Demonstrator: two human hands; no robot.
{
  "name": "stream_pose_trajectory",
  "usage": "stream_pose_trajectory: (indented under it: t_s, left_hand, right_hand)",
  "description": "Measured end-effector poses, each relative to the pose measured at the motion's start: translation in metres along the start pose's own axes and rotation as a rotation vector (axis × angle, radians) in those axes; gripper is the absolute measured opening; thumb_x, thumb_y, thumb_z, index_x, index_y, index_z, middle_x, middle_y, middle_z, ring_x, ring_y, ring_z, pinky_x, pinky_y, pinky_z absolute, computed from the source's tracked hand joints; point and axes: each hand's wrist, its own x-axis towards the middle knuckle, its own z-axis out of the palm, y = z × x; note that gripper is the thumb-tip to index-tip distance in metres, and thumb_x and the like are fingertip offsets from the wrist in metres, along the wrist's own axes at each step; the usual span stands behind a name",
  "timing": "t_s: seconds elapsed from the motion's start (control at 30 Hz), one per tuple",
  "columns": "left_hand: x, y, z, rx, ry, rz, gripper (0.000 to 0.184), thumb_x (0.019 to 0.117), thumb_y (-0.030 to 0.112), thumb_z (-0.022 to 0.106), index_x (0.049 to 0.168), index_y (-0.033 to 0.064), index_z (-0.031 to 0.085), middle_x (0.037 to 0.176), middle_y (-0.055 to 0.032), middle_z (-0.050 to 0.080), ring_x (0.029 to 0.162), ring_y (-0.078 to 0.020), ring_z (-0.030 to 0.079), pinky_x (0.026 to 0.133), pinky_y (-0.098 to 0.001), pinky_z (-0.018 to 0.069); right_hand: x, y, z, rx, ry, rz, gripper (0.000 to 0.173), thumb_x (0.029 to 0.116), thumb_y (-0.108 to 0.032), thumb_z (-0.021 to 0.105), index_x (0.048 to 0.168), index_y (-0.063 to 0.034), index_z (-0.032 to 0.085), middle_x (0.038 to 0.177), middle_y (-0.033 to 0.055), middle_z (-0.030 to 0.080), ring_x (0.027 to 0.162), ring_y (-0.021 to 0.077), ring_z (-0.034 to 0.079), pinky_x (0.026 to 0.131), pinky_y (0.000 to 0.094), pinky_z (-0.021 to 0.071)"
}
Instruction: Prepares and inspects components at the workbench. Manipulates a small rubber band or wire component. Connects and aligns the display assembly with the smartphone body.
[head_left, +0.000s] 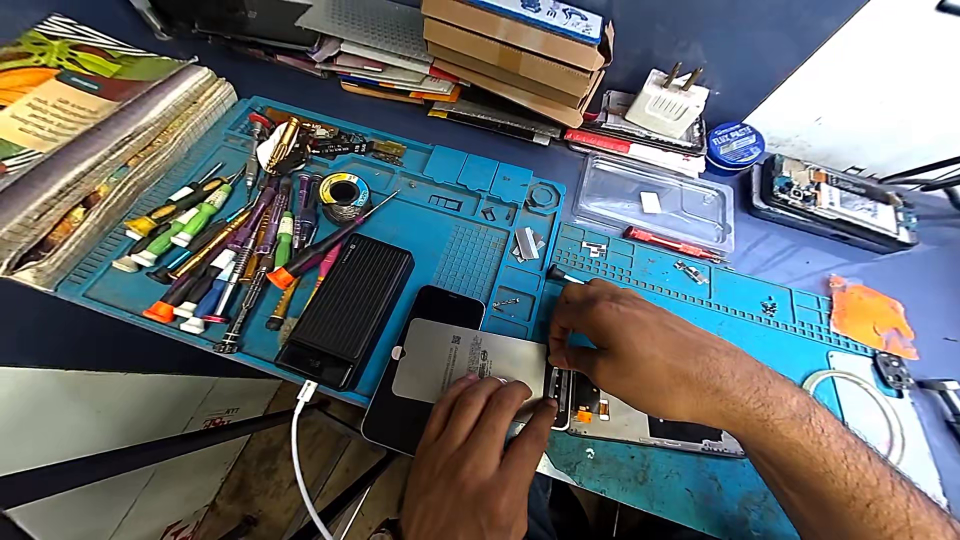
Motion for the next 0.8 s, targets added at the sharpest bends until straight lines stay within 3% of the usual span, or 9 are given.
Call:
stream_pose_trajectory:
  t_s: [0.17,0.43,0.7,0.8]
  left_hand:
    - [0.001,-0.001,0.000,0.000,-0.003,0.006,0.025,0.1013,0.027,0.059,0.119,0.0262,0.075,0.120,-0.0008,0.072,0.117,-0.0205,0.065,0.108,-0.0445,0.0472]
    - [0.001,-0.001,0.000,-0.010,-0.002,0.005,0.024,0.1013,0.026,0.059,0.119,0.0264,0.075,0.120,-0.0010,0.072,0.117,-0.0204,0.065,0.106,-0.0438,0.0480]
    - [0.002,-0.002,-0.001,0.002,-0.015,0.010,0.025,0.1020,0.028,0.057,0.118,0.0268,0.075,0.120,-0.0004,0.072,0.117,-0.0201,0.064,0.105,-0.0428,0.0473]
    - [0.002,-0.002,-0.001,0.001,-0.019,0.010,0.025,0.1019,0.028,0.057,0.118,0.0268,0.076,0.119,-0.0002,0.072,0.117,-0.0202,0.064,0.106,-0.0431,0.0472]
  right_hand:
    - [-0.002,0.001,0.002,-0.005,0.033,-0.032,0.010,0.0948,-0.030,0.069,0.085,-0.0269,0.071,0.095,-0.0074,0.060,0.098,0.0132,0.057,0.082,0.0383,0.0450]
    - [-0.006,0.000,0.008,-0.001,0.180,-0.076,0.008,0.0848,-0.021,0.077,0.082,-0.0257,0.071,0.091,-0.0067,0.059,0.094,0.0145,0.058,0.079,0.0378,0.0480]
    - [-0.007,-0.004,0.012,0.042,0.200,0.045,0.010,0.0807,-0.024,0.081,0.081,-0.0273,0.071,0.088,-0.0091,0.060,0.091,0.0119,0.060,0.075,0.0358,0.0500]
    - [-0.006,-0.004,0.010,0.055,0.221,0.086,0.019,0.0775,-0.026,0.085,0.086,-0.0248,0.068,0.089,-0.0079,0.063,0.090,0.0129,0.062,0.074,0.0374,0.0526]
